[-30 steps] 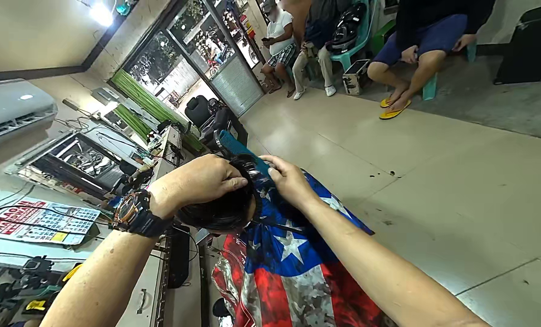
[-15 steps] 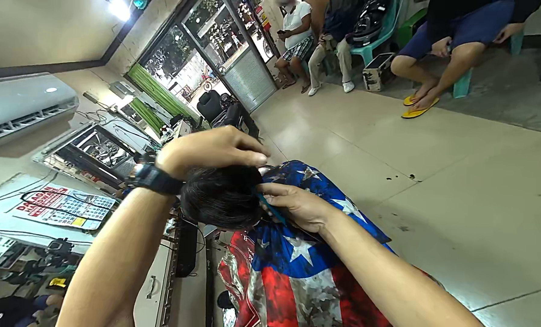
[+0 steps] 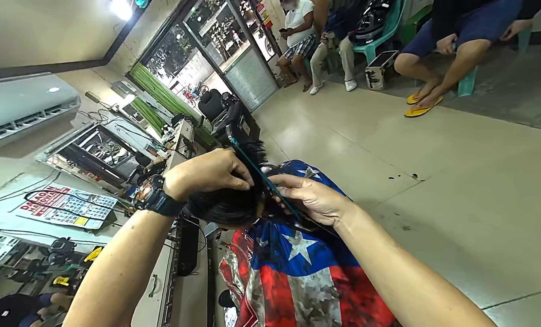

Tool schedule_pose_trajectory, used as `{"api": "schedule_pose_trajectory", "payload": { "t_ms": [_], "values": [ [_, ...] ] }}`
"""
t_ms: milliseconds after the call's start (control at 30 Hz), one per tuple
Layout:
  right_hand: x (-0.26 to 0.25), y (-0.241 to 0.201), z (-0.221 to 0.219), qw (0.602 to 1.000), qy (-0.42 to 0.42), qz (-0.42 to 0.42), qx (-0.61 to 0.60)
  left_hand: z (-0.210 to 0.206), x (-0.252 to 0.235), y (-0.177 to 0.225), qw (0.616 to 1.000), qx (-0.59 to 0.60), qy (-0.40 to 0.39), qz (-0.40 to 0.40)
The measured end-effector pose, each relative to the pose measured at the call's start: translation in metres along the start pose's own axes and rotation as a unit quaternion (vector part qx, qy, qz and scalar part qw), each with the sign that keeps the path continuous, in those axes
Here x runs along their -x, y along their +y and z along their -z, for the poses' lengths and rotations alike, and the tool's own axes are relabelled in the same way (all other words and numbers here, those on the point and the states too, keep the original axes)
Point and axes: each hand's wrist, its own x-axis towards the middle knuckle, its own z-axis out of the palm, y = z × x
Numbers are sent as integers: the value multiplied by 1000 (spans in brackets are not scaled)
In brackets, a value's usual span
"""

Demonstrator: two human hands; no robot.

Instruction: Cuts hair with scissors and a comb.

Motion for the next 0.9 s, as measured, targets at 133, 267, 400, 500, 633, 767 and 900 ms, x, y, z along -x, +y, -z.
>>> {"api": "schedule_pose_trajectory", "payload": {
  "t_ms": [133, 267, 400, 500, 633, 767, 900],
  "values": [
    [-10, 3, 9, 983, 146, 83, 71, 2, 1, 11, 1000, -4, -11, 5],
    [-28, 8, -5, 921, 237, 94, 294, 11, 0, 33, 997, -73, -31, -1],
    [-13, 18, -28, 897, 183, 146, 376, 23, -17, 49, 993, -103, -52, 30],
    [-4, 21, -34, 963, 102, 66, 241, 32, -38, 52, 985, -72, -98, 120],
    [-6, 19, -25, 999, -15, -36, -29, 43, -36, 35, 989, 63, -56, 123],
    [-11, 23, -15, 993, -63, -42, -96, 69, 26, 7, 986, 135, 82, 56],
    [-13, 17, -8, 994, -53, -36, -83, 41, 49, -2, 988, 103, 46, 101]
  ]
}}
